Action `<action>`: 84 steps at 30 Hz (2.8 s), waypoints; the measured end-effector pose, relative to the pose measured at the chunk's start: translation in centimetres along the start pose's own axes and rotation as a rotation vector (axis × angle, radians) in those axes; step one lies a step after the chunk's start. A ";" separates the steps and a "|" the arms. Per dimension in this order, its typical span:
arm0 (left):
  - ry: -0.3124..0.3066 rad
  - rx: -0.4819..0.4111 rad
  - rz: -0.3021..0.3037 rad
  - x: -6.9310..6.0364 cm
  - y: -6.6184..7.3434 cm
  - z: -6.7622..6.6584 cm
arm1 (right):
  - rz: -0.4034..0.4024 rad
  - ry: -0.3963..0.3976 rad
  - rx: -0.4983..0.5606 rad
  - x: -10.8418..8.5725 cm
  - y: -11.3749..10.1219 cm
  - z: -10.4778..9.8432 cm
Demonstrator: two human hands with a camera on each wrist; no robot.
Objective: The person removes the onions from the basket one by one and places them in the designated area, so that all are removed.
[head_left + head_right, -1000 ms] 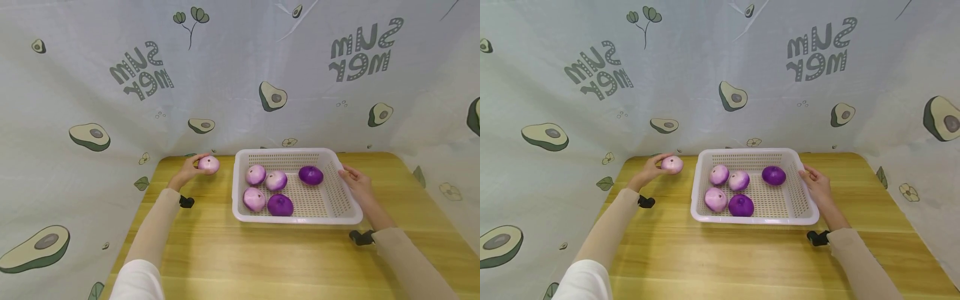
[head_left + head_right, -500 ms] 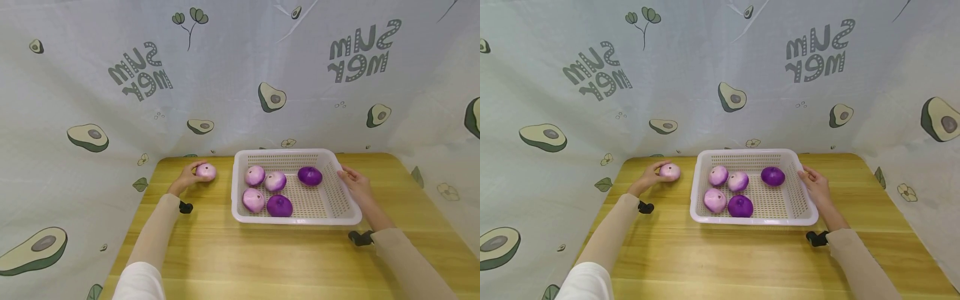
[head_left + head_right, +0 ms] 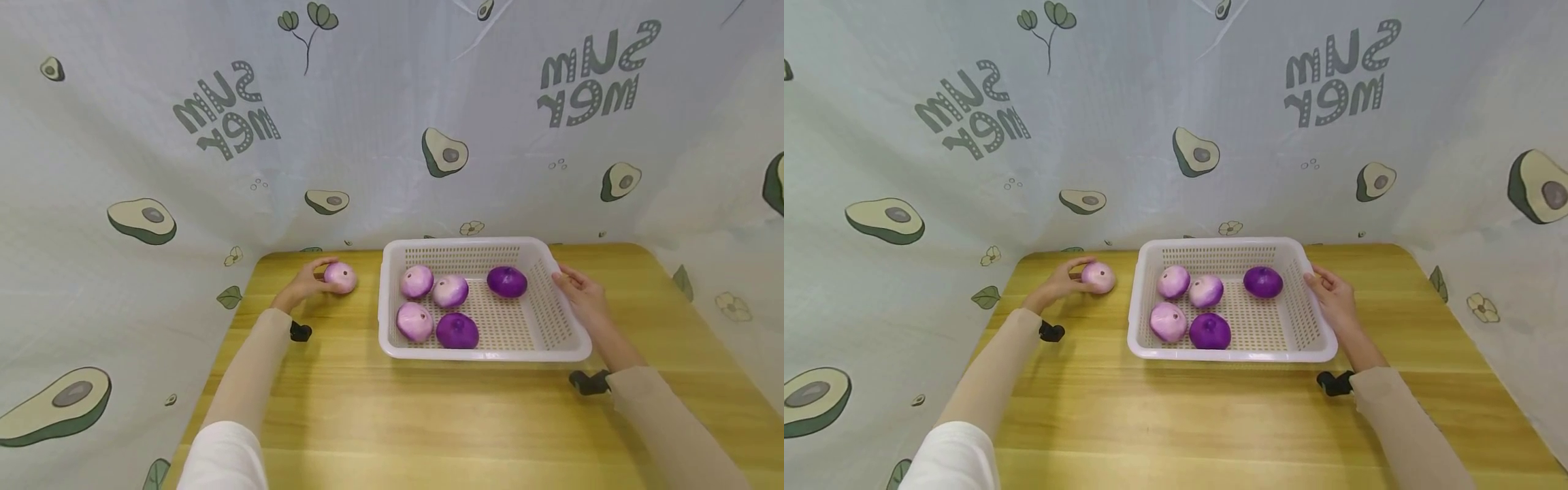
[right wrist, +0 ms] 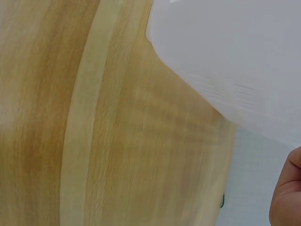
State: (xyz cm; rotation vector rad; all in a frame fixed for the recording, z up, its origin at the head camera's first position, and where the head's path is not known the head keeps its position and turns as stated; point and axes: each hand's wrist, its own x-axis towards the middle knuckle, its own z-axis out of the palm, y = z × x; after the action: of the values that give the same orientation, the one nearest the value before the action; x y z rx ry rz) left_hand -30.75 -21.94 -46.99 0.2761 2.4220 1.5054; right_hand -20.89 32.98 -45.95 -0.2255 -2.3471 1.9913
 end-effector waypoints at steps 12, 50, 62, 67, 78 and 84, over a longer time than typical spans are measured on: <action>-0.050 0.069 0.142 -0.3 3.6 -1.6 | -0.027 0.016 -0.032 0.2 0.6 0.0; -0.806 0.211 0.406 0.8 15.0 7.4 | -0.042 0.005 0.041 0.3 0.8 0.0; -0.891 0.327 0.382 1.3 14.5 9.8 | -0.049 0.009 0.057 0.5 1.0 0.0; -0.915 0.390 0.396 1.8 14.0 10.3 | -0.050 0.008 0.014 0.6 1.2 -0.1; -0.915 0.404 0.313 2.9 13.0 10.5 | -0.059 -0.012 -0.013 0.4 1.0 -0.1; -0.927 0.527 0.286 2.8 13.0 11.1 | -0.037 -0.009 0.026 0.4 0.7 -0.1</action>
State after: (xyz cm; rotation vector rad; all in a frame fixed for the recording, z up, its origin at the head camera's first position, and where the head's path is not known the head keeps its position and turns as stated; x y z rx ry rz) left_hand -29.52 -5.92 -40.34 1.1647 1.9546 0.5341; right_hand -21.20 33.24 -46.64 -0.1704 -2.3119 2.0085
